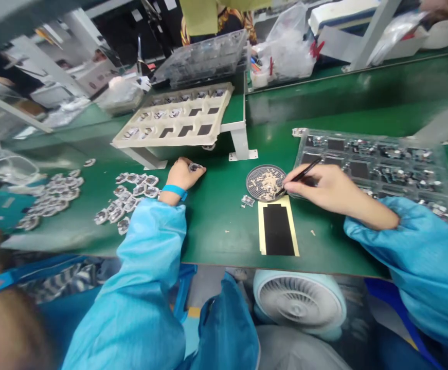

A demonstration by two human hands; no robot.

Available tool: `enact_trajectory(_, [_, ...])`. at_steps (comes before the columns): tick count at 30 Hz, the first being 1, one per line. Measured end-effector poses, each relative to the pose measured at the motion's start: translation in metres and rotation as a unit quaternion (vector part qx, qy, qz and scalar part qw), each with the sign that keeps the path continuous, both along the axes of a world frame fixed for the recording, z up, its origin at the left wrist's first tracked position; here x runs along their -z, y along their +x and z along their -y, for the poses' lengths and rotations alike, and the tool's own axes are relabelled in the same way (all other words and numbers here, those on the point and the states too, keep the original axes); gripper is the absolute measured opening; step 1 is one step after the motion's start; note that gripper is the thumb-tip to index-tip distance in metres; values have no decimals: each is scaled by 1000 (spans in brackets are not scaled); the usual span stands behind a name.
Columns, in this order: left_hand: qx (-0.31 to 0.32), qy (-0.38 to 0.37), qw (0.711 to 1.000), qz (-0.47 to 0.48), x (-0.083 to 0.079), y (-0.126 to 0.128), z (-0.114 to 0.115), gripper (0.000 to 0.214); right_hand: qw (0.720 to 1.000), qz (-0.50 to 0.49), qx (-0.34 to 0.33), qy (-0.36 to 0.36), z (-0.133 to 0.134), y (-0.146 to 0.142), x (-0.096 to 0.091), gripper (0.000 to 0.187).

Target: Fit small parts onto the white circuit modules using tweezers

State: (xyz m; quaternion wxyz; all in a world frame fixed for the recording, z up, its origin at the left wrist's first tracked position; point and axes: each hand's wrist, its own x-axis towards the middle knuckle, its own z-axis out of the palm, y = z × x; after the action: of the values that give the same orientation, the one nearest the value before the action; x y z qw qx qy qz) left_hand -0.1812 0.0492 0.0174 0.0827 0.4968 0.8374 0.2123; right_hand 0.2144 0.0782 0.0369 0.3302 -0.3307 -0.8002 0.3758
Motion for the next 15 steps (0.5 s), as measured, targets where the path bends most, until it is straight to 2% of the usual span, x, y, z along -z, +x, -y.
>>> enact_trajectory(2, [31,2,999,10,-6,15,-1,49,998,9,-61,18,-1,-1,8,16])
enact_trajectory(4, [103,-6,990,99,-15,35,-2,46,996,11,-70,48,-2,0,12,15])
enact_trajectory(7, [232,-35,930,284,-28,77,-1,41,996,31,-46,76,-6,4,13,17])
enact_trajectory(9, [281,-45,889,358,-32,107,2,40,995,46,-39,82,-9,7,12,18])
enact_trajectory(12, [306,-62,864,394,-27,144,13,38,995,56,-43,75,-12,8,13,19])
enact_trajectory(15, [304,-74,854,415,-12,160,26,40,995,59,-46,70,-13,7,16,18])
